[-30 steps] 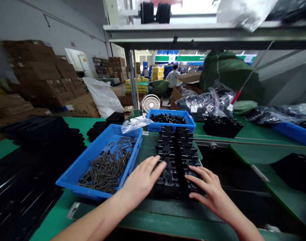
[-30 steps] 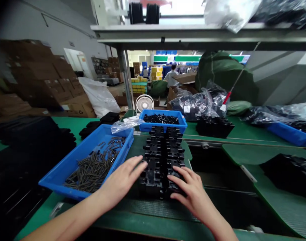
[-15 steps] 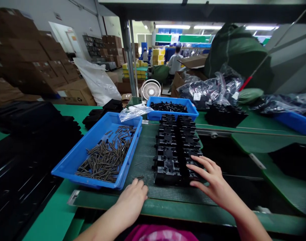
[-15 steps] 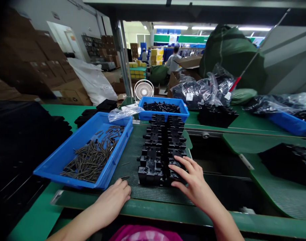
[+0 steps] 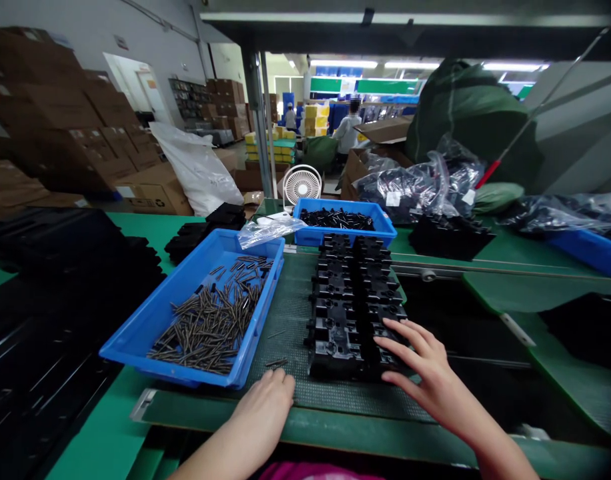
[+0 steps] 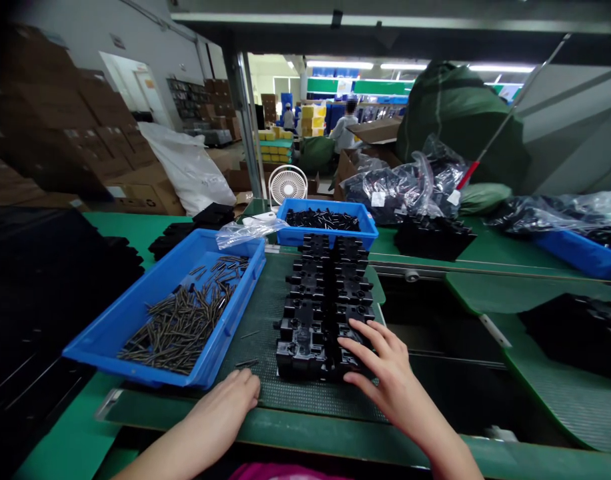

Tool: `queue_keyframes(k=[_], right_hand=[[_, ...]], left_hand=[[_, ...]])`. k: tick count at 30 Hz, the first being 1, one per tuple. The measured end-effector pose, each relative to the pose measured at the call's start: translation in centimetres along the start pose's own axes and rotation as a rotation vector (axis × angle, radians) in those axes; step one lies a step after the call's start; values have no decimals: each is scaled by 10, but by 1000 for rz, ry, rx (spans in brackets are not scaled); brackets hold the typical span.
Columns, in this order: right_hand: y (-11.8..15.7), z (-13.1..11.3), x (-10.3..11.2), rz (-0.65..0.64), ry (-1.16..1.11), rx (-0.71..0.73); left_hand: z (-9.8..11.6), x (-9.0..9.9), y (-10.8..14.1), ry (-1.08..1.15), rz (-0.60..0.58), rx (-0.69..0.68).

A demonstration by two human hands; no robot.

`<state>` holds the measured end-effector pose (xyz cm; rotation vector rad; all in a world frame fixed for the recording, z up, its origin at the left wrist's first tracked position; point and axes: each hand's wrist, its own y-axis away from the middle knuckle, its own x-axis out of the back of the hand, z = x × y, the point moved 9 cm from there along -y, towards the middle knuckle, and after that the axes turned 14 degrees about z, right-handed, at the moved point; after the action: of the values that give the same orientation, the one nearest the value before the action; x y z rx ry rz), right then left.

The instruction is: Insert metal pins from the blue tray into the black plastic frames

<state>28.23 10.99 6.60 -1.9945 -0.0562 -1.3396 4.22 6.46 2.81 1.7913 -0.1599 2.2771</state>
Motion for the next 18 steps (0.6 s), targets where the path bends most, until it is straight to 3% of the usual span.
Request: queue_keyframes(k=[5,9,13,15,18], right_hand=[[1,0,0,20,15,9],[0,-2,2,26,29,38],[1,-2,1,29,50,62],[1,-1,1,50,46,75],[1,-1,-1,93,28,96]], left_hand=[[-8,22,-21,-173,178,112],[-8,29,-18,-250,303,128],[-1,46,14,-118,515,-43],[-12,62,36,-15,629,-50],[-43,87,67,69,785,47]])
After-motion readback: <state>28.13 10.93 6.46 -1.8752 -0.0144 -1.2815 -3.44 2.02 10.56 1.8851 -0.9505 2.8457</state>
